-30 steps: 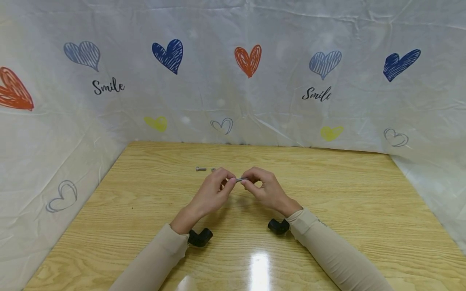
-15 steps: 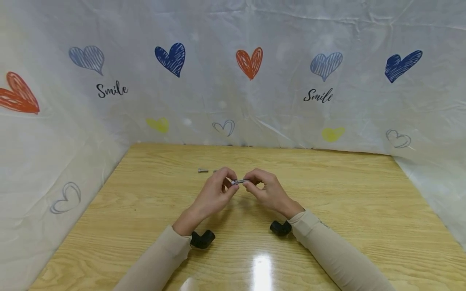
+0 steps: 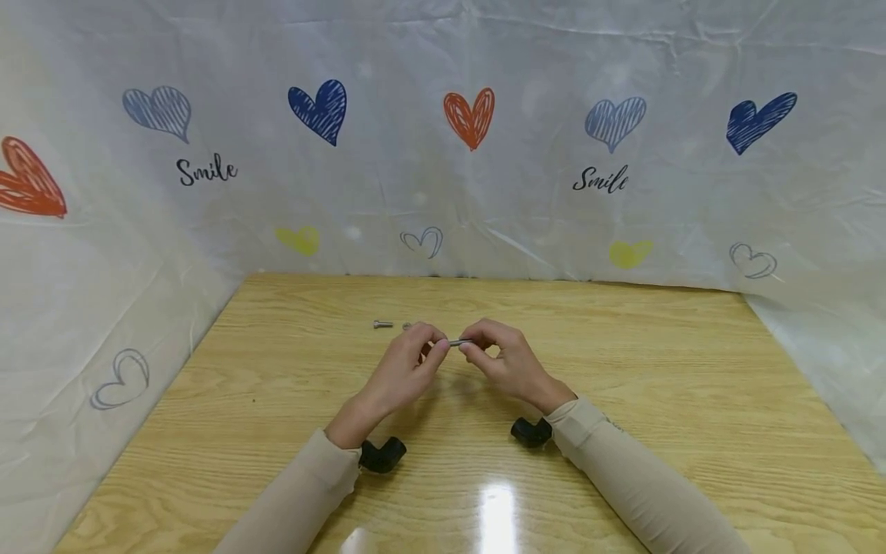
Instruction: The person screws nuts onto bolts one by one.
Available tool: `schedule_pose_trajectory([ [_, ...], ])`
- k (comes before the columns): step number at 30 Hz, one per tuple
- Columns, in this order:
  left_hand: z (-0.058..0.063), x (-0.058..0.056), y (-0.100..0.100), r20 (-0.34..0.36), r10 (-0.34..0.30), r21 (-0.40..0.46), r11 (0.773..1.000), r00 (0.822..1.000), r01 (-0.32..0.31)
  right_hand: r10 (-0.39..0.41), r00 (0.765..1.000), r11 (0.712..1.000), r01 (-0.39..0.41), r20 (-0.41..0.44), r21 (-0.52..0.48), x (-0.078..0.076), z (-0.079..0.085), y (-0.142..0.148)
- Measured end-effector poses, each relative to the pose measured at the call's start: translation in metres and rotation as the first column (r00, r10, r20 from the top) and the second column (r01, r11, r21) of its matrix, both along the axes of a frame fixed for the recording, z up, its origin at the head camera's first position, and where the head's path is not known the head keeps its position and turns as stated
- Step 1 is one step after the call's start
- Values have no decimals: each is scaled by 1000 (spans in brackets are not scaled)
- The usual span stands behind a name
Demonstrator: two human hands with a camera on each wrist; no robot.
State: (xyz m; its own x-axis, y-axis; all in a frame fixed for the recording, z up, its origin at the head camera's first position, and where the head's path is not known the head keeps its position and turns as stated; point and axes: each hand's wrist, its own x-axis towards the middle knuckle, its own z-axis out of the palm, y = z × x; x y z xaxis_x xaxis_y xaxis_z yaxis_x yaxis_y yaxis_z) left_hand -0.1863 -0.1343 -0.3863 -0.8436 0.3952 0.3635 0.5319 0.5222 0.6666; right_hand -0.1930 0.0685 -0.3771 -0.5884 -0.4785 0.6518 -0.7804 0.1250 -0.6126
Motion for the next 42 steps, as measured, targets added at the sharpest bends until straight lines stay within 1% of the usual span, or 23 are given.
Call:
schedule_pose_trajectory([
  [5, 1, 1, 1, -17, -3, 16, 1000, 1000, 3, 4, 1000, 1000, -4, 11, 1, 0, 0, 0],
  [12, 2, 0, 2, -87, -17, 46, 999, 996, 22, -2, 1000, 1000, 3, 16, -9, -2, -2, 0],
  [15, 2, -1, 2, -103, -21, 47, 999, 994, 26, 0, 1000, 1000, 0, 25, -11, -2, -3, -1],
  [19, 3, -1, 3, -90, -15, 32, 999, 996, 18, 4, 1000, 1000, -3, 30, -11, -3, -3, -1],
  [26, 3, 1, 1, -7, 6, -11, 1000, 1000, -6, 4, 999, 1000, -3, 33, -1, -3, -3, 0],
  [31, 4, 2, 1, 19, 6, -4, 1000, 1000, -6, -3, 999, 1000, 2, 44, 5, -1, -2, 0],
  [35, 4, 2, 1, 14, 0, 14, 1000, 1000, 0, -13, 999, 1000, 12, 53, 10, -1, 0, 0],
  [42, 5, 0, 2, -48, -15, 30, 999, 999, 17, -17, 998, 1000, 17, 55, 6, -1, 2, 1],
])
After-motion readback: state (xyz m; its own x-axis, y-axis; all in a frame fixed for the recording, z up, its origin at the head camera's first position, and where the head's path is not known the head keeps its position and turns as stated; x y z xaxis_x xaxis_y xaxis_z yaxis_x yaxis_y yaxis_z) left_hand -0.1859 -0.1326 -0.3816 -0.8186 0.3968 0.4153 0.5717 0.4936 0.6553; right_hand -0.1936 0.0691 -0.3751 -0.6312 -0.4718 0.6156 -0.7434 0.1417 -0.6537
